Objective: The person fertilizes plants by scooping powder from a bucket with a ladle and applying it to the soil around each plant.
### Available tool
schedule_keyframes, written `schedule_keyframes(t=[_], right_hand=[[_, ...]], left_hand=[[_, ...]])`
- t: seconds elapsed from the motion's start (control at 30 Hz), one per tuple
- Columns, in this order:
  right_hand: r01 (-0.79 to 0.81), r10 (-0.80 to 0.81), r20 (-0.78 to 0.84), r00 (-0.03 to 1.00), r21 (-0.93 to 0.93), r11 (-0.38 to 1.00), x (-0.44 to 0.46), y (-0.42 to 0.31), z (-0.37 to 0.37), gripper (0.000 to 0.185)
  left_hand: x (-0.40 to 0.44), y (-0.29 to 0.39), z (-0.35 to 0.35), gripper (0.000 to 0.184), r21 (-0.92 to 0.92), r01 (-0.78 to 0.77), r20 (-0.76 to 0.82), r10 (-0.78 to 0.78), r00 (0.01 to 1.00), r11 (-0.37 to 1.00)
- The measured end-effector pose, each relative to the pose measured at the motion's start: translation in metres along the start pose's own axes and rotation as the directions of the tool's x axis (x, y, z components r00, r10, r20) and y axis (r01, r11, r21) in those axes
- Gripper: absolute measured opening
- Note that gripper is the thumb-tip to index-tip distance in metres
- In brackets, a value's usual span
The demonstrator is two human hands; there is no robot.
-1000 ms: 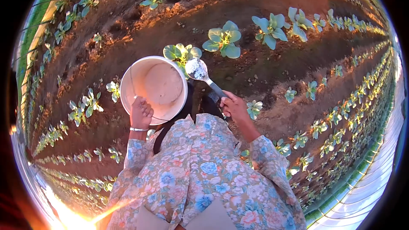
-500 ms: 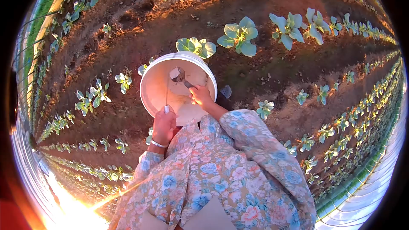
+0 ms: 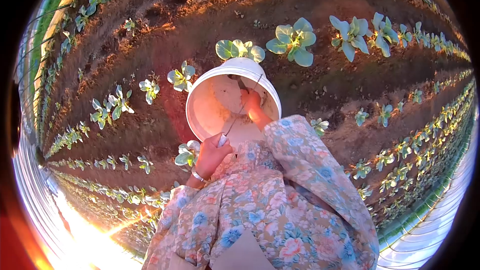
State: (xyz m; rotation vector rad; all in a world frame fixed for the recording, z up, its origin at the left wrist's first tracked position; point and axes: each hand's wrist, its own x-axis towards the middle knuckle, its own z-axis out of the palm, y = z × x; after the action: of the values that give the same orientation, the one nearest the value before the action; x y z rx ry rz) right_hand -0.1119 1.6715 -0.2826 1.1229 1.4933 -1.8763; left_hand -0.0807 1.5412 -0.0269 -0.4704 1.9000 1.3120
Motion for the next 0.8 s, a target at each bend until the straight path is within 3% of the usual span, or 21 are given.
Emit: schedule_keyframes(t=[0.03, 0.17, 0.33, 0.6, 0.8], right_hand=[[-0.029, 0.028, -0.048, 0.998, -0.024, 0.999, -0.018, -0.011, 0.0, 0.022], [-0.074, 0.07, 0.063, 0.996, 0.066, 0.995, -0.079, -0.032, -0.017, 0.021], [-0.148, 0.122, 0.176, 0.977, 0.143, 0.979, -0.153, -0.057, -0.038, 0.021], [-0.097, 0.006, 0.279, 0.96, 0.311, 0.945, -0.215, -0.067, -0.092, 0.037], [0.021, -0.07, 0.154, 0.986, 0.3, 0.954, -0.213, -0.055, -0.146, 0.04]], left_hand=[[0.003, 0.0, -0.002, 0.018, -0.035, -0.008, -0.003, 0.008, 1.0, 0.999], [0.022, -0.01, -0.002, 0.015, -0.186, -0.053, -0.023, 0.05, 0.999, 0.981], [0.032, 0.027, -0.008, 0.01, -0.4, 0.155, -0.002, -0.17, 0.985, 0.903], [0.061, 0.017, -0.038, 0.021, -0.71, 0.115, -0.04, -0.202, 0.979, 0.695], [0.078, -0.005, -0.074, 0.026, -0.825, 0.079, -0.064, -0.23, 0.971, 0.56]])
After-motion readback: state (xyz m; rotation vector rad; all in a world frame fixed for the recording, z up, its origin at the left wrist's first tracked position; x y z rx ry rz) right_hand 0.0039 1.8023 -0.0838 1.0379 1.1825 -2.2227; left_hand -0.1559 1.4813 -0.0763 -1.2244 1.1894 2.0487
